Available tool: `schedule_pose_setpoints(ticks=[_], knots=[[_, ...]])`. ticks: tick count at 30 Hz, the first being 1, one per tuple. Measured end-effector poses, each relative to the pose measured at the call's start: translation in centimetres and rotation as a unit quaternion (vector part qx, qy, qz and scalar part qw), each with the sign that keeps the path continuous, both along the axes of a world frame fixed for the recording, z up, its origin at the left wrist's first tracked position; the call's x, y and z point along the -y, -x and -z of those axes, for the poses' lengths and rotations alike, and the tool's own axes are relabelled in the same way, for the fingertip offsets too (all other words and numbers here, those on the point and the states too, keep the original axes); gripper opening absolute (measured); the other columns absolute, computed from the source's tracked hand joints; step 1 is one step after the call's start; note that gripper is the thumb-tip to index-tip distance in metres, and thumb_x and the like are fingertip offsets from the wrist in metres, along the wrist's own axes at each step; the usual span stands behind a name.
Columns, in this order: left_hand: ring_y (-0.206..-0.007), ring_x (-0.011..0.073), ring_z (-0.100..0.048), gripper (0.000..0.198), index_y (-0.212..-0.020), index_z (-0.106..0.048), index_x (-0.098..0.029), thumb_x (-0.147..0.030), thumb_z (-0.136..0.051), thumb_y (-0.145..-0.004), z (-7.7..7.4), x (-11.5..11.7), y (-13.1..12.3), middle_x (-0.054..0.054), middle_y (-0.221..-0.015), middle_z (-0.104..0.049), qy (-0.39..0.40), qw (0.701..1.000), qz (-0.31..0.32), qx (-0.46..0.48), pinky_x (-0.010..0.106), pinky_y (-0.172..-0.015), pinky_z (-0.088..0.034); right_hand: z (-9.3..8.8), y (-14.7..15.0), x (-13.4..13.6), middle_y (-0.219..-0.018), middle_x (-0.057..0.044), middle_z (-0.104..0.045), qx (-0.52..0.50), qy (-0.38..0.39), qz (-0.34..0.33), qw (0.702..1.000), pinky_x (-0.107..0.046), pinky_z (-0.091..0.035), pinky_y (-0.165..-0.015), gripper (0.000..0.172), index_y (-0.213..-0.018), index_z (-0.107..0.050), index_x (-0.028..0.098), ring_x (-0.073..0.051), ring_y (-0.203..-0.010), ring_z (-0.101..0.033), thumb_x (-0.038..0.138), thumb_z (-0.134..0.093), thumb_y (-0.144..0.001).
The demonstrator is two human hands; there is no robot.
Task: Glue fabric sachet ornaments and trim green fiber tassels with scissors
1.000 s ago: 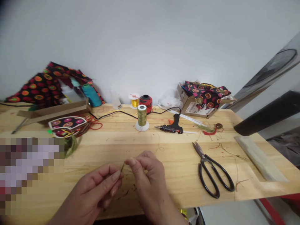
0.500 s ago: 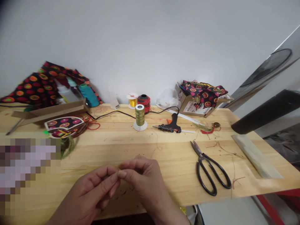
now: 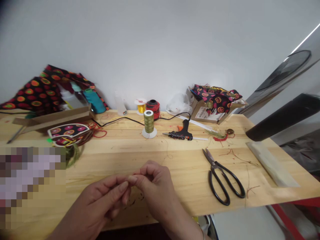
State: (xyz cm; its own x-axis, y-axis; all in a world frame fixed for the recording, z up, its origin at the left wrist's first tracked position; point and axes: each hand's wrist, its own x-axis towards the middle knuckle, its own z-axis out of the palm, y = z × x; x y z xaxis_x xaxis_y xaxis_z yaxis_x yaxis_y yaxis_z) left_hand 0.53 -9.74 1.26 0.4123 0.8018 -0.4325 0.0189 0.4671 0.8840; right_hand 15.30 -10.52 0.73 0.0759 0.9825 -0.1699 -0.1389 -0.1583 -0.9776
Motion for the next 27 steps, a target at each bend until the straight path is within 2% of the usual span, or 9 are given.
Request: schedule_pose_setpoints(ticks=[9, 15, 19, 27], knots=[[-0.05, 0.0079, -0.027, 0.029, -0.064, -0.066, -0.016, -0.037, -0.061, -0.083, -0.41, -0.03, -0.41, -0.003, -0.057, -0.048, 0.054, 0.995, -0.021, 0.082, 0.021, -0.045, -0.023, -0.28, -0.09, -0.19, -0.059, 0.002, -0.056, 0.032, -0.001, -0.007, 0.999, -0.027, -0.041, -0.061, 0.016, -0.057, -0.062, 0.017, -0.013, -0.06, -0.052, 0.026, -0.069, -0.068], [-0.051, 0.0074, -0.025, 0.022, -0.071, -0.069, -0.015, -0.031, -0.061, -0.084, 0.0, -0.1, -0.15, -0.002, -0.062, -0.051, 0.107, 0.985, -0.032, 0.135, 0.018, -0.045, -0.023, -0.35, -0.24, -0.26, -0.06, 0.002, -0.057, 0.046, -0.015, -0.001, 0.999, -0.027, -0.042, -0.062, 0.015, -0.057, -0.063, 0.017, -0.013, -0.061, -0.053, 0.026, -0.069, -0.069], [-0.05, 0.0068, -0.023, 0.021, -0.071, -0.069, -0.015, -0.031, -0.062, -0.083, 0.35, -0.2, -0.14, -0.002, -0.062, -0.05, 0.123, 0.981, -0.028, 0.146, 0.017, -0.044, -0.022, -0.37, -0.23, -0.29, -0.059, 0.002, -0.054, 0.039, -0.012, -0.002, 0.999, -0.026, -0.039, -0.061, 0.017, -0.057, -0.061, 0.017, -0.013, -0.061, -0.049, 0.027, -0.068, -0.068], [-0.051, 0.007, -0.026, 0.02, -0.068, -0.068, -0.015, -0.029, -0.064, -0.082, 0.36, -0.29, -0.32, -0.003, -0.061, -0.052, 0.109, 0.985, -0.008, 0.134, 0.018, -0.045, -0.023, -0.37, -0.32, -0.49, -0.058, 0.003, -0.052, 0.046, -0.013, 0.006, 0.999, -0.025, -0.038, -0.058, 0.015, -0.055, -0.061, 0.016, -0.012, -0.06, -0.047, 0.026, -0.068, -0.065]])
